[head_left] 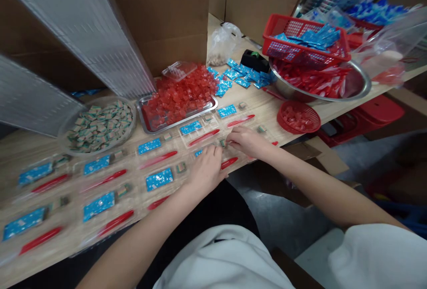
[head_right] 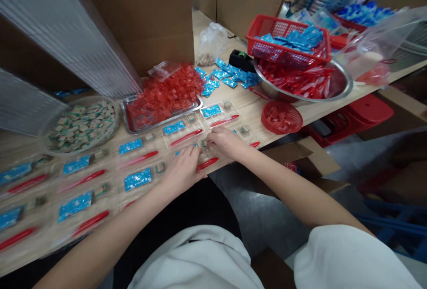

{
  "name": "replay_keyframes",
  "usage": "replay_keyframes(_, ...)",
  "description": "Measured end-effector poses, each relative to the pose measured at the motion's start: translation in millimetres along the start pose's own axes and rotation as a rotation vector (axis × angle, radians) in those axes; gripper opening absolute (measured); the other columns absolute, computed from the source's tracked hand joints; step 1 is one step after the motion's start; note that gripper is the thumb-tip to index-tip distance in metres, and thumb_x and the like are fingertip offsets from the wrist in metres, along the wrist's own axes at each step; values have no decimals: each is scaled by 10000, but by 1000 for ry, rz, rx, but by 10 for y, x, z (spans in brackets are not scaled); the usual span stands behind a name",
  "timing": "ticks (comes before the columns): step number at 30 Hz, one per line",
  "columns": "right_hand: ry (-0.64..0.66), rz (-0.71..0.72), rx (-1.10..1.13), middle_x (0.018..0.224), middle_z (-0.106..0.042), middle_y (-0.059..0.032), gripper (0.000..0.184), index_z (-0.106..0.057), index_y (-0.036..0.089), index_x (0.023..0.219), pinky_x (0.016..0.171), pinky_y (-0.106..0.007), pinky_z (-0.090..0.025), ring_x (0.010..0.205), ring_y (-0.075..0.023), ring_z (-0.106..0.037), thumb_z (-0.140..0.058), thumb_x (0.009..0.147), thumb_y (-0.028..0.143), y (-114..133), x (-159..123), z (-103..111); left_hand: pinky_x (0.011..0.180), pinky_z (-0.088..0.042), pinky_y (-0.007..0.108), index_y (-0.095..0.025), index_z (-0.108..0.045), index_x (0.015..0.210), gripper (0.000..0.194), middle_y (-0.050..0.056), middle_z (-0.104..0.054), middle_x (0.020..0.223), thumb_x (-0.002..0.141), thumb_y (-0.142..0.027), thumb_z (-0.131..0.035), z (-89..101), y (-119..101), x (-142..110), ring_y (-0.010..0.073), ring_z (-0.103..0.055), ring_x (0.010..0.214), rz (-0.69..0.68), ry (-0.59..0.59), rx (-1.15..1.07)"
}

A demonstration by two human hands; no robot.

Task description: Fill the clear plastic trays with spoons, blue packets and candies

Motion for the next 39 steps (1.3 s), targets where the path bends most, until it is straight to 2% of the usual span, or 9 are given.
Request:
replay_keyframes(8,60,-9,-84,809,-600,-80,129,-655,143,850,684,-261,-357,796,-182,-528,-531,815,143,-23,123,-118,840,-435,366,-190,-458,1023,501,78,-533,1068,649,-352,-749,-16,-2,0,253,-520,1024,17,38,-11)
replay_keyframes(15,188,12,49,751,-629,-39,168,-694,172,774,651,-229,-366,718,-147,-556,-548,758,90,-59,161,-95,824,-446,366,-170,-458,1028,526,91,-544,1059,635,-342,-762,-5,-13,3,261,-524,1004,8,31,-6)
replay_keyframes(20,71,-3,51,807,-625,-58,173,-694,165,841,697,-239,-381,774,-158,-560,-526,810,136,-98,168,-3,827,-437,361,-191,-447,1014,487,79,-540,1059,658,-340,-743,-6,-3,-4,251,-528,1007,19,31,-3)
replay_keyframes(24,70,17,9,780,-613,-64,181,-702,159,828,710,-251,-379,767,-163,-550,-525,813,125,-92,151,-27,826,-438,361,-193,-451,1010,463,82,-541,1058,672,-339,-731,-9,1,-7,255,-528,1013,34,50,-3)
replay_keyframes(30,-31,-26,36,806,-596,-68,129,-678,147,842,714,-257,-385,799,-169,-542,-554,825,175,-73,94,86,841,-440,377,-168,-444,1071,532,97,-526,1080,657,-314,-747,32,-25,-65,271,-512,1026,14,-1,-27)
replay_keyframes(35,3,25,43,806,-594,-65,112,-675,159,798,715,-263,-396,797,-172,-543,-565,810,140,39,41,64,867,-437,393,-191,-457,1080,486,90,-518,1098,681,-263,-725,43,-40,-117,267,-507,1040,23,-2,-24)
replay_keyframes(39,-153,-33,73,857,-599,-79,90,-651,152,840,754,-279,-417,845,-180,-554,-563,824,157,-65,-63,280,933,-423,404,-199,-463,1130,493,91,-519,1168,699,-211,-703,149,-155,-262,271,-485,1105,27,-37,-44)
Point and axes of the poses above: each hand's wrist, its own x-axis towards the middle knuckle, its own z-axis out of the back of the hand, y = z × x, the point moved 10 cm from there along x, towards the middle knuckle
